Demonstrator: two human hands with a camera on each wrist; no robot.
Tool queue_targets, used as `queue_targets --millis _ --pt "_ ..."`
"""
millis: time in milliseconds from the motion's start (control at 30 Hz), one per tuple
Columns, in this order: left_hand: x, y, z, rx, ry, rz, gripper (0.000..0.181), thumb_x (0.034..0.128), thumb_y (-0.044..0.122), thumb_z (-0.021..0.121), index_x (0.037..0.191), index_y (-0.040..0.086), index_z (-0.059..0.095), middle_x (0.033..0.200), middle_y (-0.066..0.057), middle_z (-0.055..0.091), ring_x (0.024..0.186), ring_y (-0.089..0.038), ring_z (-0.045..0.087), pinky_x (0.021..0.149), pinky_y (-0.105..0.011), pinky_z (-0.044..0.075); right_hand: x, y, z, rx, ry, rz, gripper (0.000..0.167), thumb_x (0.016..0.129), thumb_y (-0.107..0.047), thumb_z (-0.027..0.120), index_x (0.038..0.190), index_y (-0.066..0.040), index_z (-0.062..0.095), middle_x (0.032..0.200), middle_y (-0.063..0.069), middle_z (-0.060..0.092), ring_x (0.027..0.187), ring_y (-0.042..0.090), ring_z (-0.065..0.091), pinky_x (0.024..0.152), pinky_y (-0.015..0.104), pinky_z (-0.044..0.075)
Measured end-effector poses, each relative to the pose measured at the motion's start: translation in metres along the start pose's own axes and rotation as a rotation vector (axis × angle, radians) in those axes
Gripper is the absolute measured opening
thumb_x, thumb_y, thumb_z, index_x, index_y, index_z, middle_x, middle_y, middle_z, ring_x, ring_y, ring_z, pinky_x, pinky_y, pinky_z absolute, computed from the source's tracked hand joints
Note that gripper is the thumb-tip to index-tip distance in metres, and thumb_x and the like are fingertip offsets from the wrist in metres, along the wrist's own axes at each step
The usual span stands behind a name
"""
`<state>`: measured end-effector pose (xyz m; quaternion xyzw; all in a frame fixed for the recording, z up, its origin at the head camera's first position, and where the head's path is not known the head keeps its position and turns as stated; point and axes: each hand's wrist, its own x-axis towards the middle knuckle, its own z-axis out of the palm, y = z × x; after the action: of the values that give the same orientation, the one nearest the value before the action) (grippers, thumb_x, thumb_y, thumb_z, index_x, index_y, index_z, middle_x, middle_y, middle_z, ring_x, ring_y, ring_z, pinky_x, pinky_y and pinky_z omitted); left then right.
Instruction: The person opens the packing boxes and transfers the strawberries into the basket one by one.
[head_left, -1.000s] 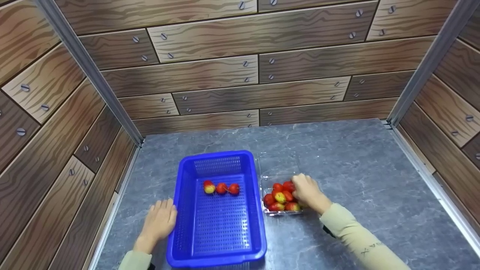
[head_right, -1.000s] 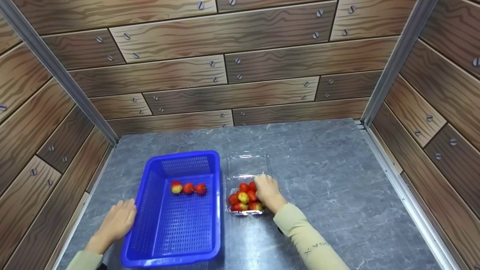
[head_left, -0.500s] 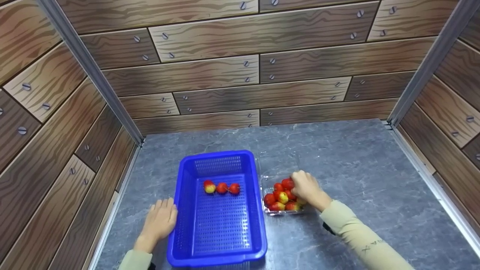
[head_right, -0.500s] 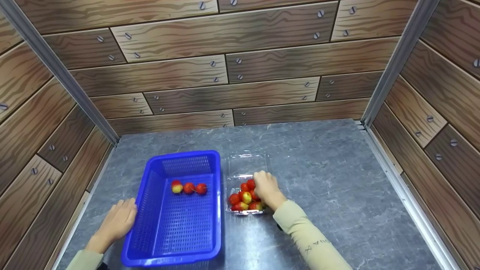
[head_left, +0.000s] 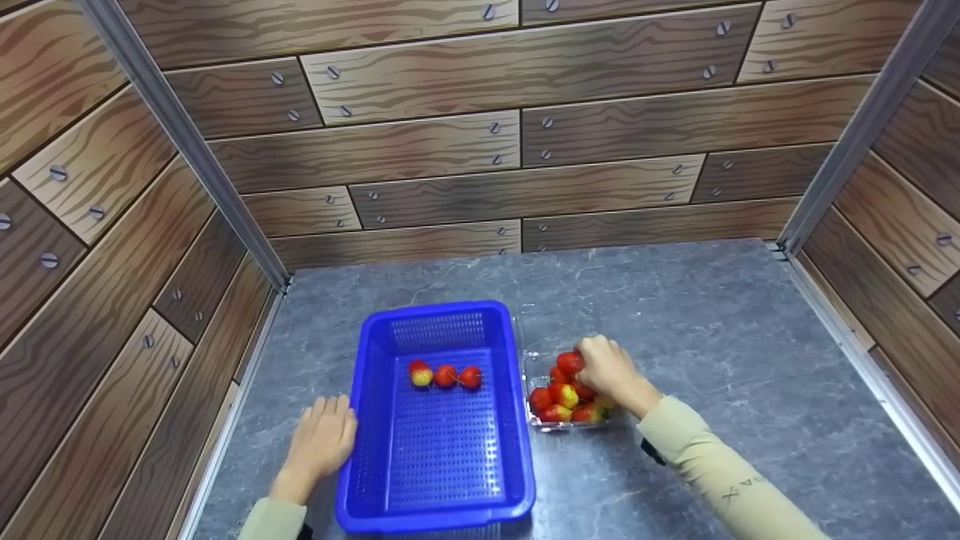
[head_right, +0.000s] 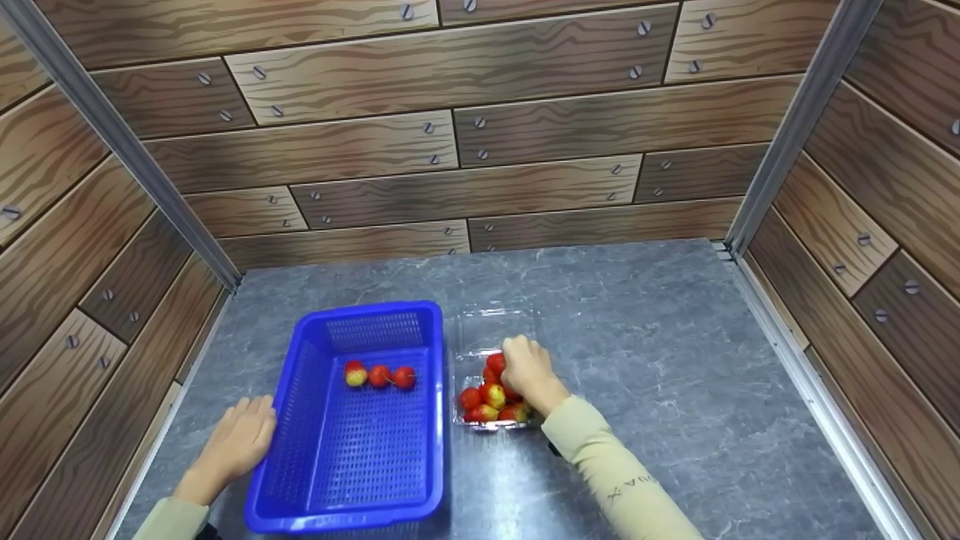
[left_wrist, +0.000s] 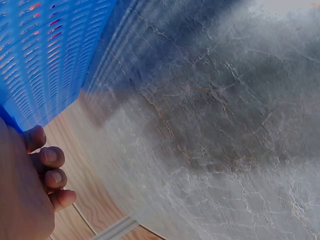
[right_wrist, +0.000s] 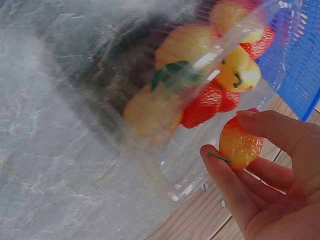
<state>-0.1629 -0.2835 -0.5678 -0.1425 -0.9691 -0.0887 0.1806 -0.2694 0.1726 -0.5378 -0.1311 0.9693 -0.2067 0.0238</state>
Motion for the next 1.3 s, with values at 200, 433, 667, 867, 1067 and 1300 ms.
queue_targets --millis 200,433,667,867,1067,1300 --pt "0.0 0.001 -0.001 0.002 -0.003 0.003 0.015 0.0955 0.01 0.048 0.097 -0.002 0.056 0.083 -0.015 0.057 0.079 -0.035 0.053 0.068 -0.046 0.041 0.005 -0.012 -0.006 0.024 -0.006 -0.006 0.023 0.068 0.003 0.074 0.09 0.001 0.069 0.073 0.009 0.059 0.064 0.024 0.054 0.056 0.037 0.047" --pt "0.0 0.001 -0.001 0.005 0.006 0.006 0.013 0.0952 0.009 0.048 0.096 -0.001 0.055 0.082 -0.015 0.056 0.079 -0.036 0.053 0.067 -0.047 0.042 0.01 -0.034 -0.014 0.045 0.013 -0.041 0.033 0.069 0.001 0.078 0.101 0.002 0.072 0.074 0.008 0.062 0.064 0.022 0.056 0.056 0.036 0.049" --pt "0.0 0.001 0.0 -0.003 0.004 0.0 0.014 0.0952 0.01 0.047 0.097 -0.002 0.056 0.083 -0.016 0.057 0.08 -0.037 0.053 0.068 -0.047 0.041 0.016 -0.057 -0.019 0.03 0.054 -0.084 0.017 0.068 -0.003 0.08 0.08 -0.005 0.068 0.067 0.004 0.057 0.062 0.023 0.055 0.055 0.038 0.047" --pt "0.0 0.0 -0.001 0.003 0.0 -0.006 0.018 0.096 0.01 0.047 0.101 -0.004 0.058 0.086 -0.018 0.059 0.082 -0.037 0.054 0.07 -0.048 0.042 0.021 -0.077 -0.019 0.068 0.053 -0.111 0.016 0.067 -0.002 0.078 0.077 -0.007 0.066 0.065 0.003 0.056 0.059 0.021 0.054 0.053 0.036 0.045" --pt "-0.001 0.001 -0.001 0.006 0.005 -0.004 0.017 0.0957 0.01 0.048 0.099 -0.004 0.058 0.084 -0.017 0.059 0.08 -0.037 0.054 0.069 -0.048 0.042 0.026 -0.101 -0.017 0.079 0.049 -0.139 0.018 0.068 -0.003 0.079 0.085 -0.005 0.072 0.069 0.003 0.059 0.062 0.021 0.055 0.057 0.037 0.048" --pt "0.0 0.001 0.001 -0.005 0.012 -0.006 0.011 0.0946 0.009 0.048 0.091 0.001 0.054 0.078 -0.013 0.055 0.077 -0.035 0.053 0.066 -0.046 0.04 0.033 -0.128 -0.013 0.084 0.037 -0.172 0.021 0.067 -0.003 0.079 0.087 -0.004 0.072 0.075 0.005 0.06 0.067 0.022 0.057 0.06 0.037 0.05"
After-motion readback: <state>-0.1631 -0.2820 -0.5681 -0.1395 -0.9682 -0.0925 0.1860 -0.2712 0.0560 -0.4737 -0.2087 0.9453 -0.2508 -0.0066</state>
